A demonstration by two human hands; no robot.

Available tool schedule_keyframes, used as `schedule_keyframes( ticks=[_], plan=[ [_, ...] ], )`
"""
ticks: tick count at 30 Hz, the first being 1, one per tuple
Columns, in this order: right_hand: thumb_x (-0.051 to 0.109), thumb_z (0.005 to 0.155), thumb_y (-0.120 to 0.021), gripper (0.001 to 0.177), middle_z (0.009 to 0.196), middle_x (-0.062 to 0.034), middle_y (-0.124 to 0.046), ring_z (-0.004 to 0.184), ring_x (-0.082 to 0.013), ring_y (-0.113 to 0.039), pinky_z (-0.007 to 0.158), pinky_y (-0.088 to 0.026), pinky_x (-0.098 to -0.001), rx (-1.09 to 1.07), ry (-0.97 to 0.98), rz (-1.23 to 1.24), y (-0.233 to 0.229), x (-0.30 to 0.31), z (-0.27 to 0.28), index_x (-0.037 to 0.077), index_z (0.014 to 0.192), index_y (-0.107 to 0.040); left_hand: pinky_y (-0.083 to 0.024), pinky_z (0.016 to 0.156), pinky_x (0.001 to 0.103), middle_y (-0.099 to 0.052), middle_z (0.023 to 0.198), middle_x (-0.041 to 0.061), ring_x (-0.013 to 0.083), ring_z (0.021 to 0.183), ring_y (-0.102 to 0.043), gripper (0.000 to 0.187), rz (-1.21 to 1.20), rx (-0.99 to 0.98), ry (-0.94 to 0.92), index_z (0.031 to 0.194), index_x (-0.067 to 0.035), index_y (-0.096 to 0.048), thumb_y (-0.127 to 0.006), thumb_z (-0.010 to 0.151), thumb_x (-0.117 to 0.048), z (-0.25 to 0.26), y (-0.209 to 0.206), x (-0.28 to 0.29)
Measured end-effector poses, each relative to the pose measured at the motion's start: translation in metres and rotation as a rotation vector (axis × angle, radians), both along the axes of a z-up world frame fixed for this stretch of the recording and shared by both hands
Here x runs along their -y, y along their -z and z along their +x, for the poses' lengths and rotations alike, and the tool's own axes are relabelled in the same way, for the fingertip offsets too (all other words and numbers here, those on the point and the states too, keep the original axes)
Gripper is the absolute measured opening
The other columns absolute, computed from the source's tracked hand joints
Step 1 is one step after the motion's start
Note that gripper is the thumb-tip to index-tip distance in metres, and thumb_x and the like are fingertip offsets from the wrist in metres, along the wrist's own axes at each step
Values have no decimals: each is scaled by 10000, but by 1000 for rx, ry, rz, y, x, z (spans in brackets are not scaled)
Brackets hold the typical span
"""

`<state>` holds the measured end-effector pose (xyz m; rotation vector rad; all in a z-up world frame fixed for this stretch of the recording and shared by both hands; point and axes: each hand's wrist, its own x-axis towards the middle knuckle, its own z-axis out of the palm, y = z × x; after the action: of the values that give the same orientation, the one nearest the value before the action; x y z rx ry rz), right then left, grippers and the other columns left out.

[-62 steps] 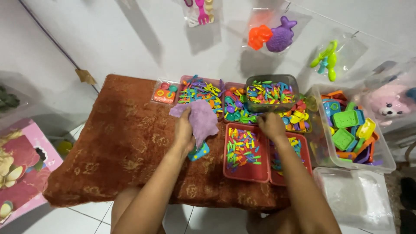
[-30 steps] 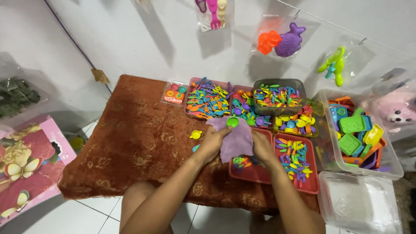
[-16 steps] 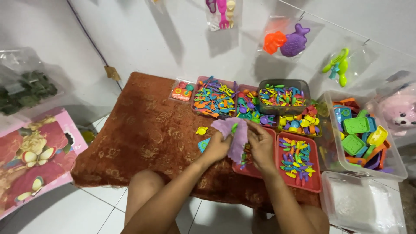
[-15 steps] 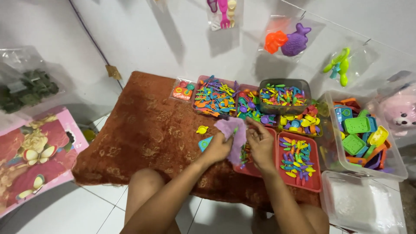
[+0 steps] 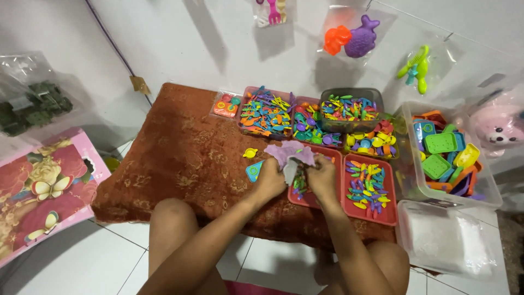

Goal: Cleaning and sorting small plastic toys using a cloth

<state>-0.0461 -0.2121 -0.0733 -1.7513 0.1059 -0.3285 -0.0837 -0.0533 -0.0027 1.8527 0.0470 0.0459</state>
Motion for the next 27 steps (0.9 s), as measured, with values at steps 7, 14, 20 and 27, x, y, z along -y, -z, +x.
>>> schedule_keyframes(
  ticks=[7, 14, 20, 27],
  plan=[
    [-83, 829, -752, 257, 943, -103, -690, 849, -156, -636, 868, -562, -320, 128, -81, 147, 4, -12, 9, 13, 1067, -733, -391, 523, 386, -543, 548, 114, 219, 522, -497, 275, -106, 80, -44, 724, 16, -708, -715, 837, -234, -1, -8, -7],
    [55, 739, -921, 255, 797, -123, -692, 603, -134, -629, 537, -586, -271, 3, -2, 96, 26, -2, 19, 1, 919, -748, -534, 658, 391, -705, 693, 99, 186, 655, -634, 224, -219, 45, 35, 850, -20, -768, -800, 796, -235, 26, 49, -9],
    [-29, 844, -780, 228, 991, -152, -694, 859, -164, -648, 792, -578, -297, 38, 51, 147, 18, 2, 21, -21, 1068, -737, -576, 767, 405, -696, 1028, 196, 325, 932, -708, 579, -1191, -410, -74, 1062, 50, -645, -514, 980, -507, 34, 7, -11],
    [-90, 784, -812, 320, 1118, -131, -680, 999, -196, -693, 897, -590, -303, 59, 29, 363, -1, -6, 14, 2, 1074, -713, -590, 917, 447, -754, 1020, 210, 321, 964, -742, 720, -1368, -545, -56, 1017, 15, -716, -404, 996, -634, 43, 29, -11]
  ],
)
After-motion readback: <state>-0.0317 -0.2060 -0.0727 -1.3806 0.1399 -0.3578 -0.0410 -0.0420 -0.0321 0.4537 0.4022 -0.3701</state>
